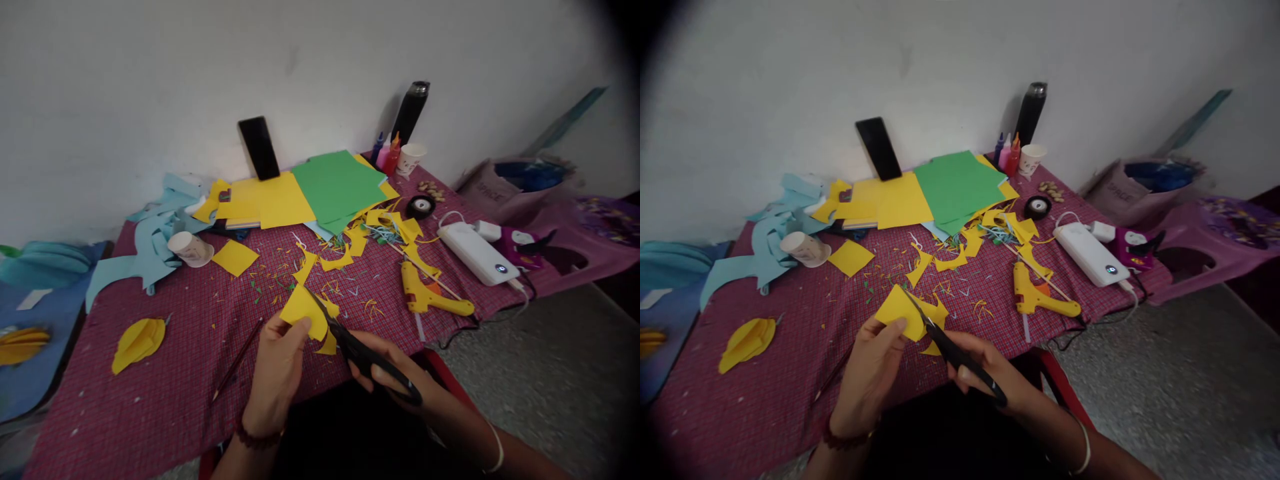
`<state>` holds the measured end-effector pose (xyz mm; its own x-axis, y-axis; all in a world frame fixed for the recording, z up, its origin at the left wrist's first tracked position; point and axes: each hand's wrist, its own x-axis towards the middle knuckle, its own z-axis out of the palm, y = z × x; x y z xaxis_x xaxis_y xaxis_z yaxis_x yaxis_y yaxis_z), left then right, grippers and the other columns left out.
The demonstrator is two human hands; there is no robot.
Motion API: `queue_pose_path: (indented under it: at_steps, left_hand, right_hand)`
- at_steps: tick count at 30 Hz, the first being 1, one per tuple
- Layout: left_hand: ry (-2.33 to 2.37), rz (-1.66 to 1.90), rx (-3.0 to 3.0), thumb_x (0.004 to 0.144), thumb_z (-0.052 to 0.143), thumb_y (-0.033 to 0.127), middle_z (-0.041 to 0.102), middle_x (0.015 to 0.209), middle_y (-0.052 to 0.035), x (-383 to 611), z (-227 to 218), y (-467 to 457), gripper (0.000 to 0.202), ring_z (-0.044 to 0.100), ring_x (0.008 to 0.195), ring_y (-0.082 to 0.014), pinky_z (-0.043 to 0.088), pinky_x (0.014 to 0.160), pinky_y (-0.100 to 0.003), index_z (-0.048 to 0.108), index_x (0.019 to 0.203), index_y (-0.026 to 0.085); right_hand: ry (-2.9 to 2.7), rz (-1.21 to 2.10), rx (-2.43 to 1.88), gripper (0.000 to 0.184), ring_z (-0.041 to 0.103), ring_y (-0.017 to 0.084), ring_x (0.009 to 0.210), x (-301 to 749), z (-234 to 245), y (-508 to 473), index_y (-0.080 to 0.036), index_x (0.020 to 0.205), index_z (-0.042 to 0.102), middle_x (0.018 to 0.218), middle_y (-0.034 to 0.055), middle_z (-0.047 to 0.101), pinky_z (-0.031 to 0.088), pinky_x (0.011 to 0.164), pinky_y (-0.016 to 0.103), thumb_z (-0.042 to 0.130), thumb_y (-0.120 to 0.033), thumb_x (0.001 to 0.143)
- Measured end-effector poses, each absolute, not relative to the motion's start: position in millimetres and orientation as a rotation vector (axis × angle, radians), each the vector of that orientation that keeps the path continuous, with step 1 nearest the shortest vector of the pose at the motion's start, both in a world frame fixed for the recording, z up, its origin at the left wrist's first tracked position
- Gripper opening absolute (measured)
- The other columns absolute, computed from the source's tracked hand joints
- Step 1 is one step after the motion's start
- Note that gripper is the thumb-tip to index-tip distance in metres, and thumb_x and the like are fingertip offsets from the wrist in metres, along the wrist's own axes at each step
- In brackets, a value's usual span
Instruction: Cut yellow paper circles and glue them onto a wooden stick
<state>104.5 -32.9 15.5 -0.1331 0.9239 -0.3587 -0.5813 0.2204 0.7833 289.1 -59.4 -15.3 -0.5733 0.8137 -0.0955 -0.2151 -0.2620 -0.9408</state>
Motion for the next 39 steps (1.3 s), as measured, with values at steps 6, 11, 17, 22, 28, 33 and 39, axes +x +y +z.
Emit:
queue_pose_path:
  at_steps: [6,11,17,22,28,33,39]
  left_hand:
    - [1.025,1.306,0.423,0.059,0.076,0.013,0.069,0.066,-0.0002,108.4,22.1,-19.7,0.012,0.057,0.053,-0.0099,0.045,0.056,-0.023,0.069,0.070,0.016]
    - [1.056,1.225,0.534,0.057,0.075,0.015,0.068,0.065,-0.0007,118.4,34.4,5.1,0.015,0.057,0.051,-0.0094,0.045,0.054,-0.022,0.068,0.070,0.015]
    - [1.144,1.161,0.627,0.058,0.074,0.018,0.060,0.051,0.0030,124.1,41.0,19.9,0.013,0.050,0.041,-0.0076,0.042,0.048,-0.022,0.065,0.067,0.015]
    - [1.090,1.192,0.641,0.058,0.073,0.018,0.062,0.054,0.0018,122.4,45.0,20.0,0.012,0.051,0.042,-0.0073,0.040,0.048,-0.021,0.065,0.067,0.015]
    - [1.034,1.218,0.640,0.059,0.075,0.017,0.067,0.061,0.0004,117.0,54.3,17.3,0.012,0.057,0.048,-0.0090,0.044,0.051,-0.022,0.066,0.067,0.015]
    - [0.961,1.301,0.622,0.059,0.075,0.013,0.072,0.070,-0.0023,105.8,63.9,13.6,0.012,0.061,0.054,-0.0107,0.046,0.053,-0.021,0.070,0.070,0.015]
    - [0.937,1.518,0.617,0.061,0.076,0.011,0.074,0.078,-0.0017,70.5,73.3,4.6,0.016,0.066,0.069,-0.0123,0.051,0.066,-0.022,0.072,0.075,0.018]
  right_hand:
    - [-1.218,1.916,-0.789,0.056,0.037,0.010,0.055,292.8,-11.9,-58.1,-0.016,0.109,0.058,0.069,-0.0007,0.049,0.026,0.050,0.024,0.055,-0.064,0.081]
    - [-1.146,1.845,-0.804,0.049,0.037,0.011,0.056,298.8,-11.2,-51.0,-0.016,0.099,0.057,0.068,-0.0009,0.047,0.027,0.054,0.026,0.053,-0.062,0.082]
    - [-1.159,1.753,-0.801,0.049,0.037,0.010,0.056,303.3,-6.0,-41.6,-0.015,0.098,0.058,0.070,-0.0009,0.047,0.026,0.053,0.025,0.057,-0.061,0.080]
    - [-1.216,1.737,-0.808,0.060,0.035,0.010,0.056,303.1,3.0,-39.0,-0.013,0.115,0.055,0.067,-0.0020,0.045,0.025,0.052,0.025,0.058,-0.061,0.080]
    - [-1.304,1.690,-0.802,0.064,0.034,0.010,0.054,302.8,7.8,-35.0,-0.012,0.122,0.055,0.065,-0.0026,0.045,0.024,0.050,0.024,0.057,-0.062,0.081]
    - [-1.305,1.729,-0.729,0.062,0.035,0.008,0.053,293.8,10.5,-27.9,-0.013,0.123,0.055,0.069,-0.0014,0.050,0.025,0.049,0.024,0.062,-0.057,0.080]
    - [-1.330,1.877,-0.603,0.058,0.035,0.007,0.050,264.9,32.0,-4.8,-0.014,0.119,0.060,0.063,-0.0038,0.046,0.025,0.046,0.023,0.067,-0.054,0.077]
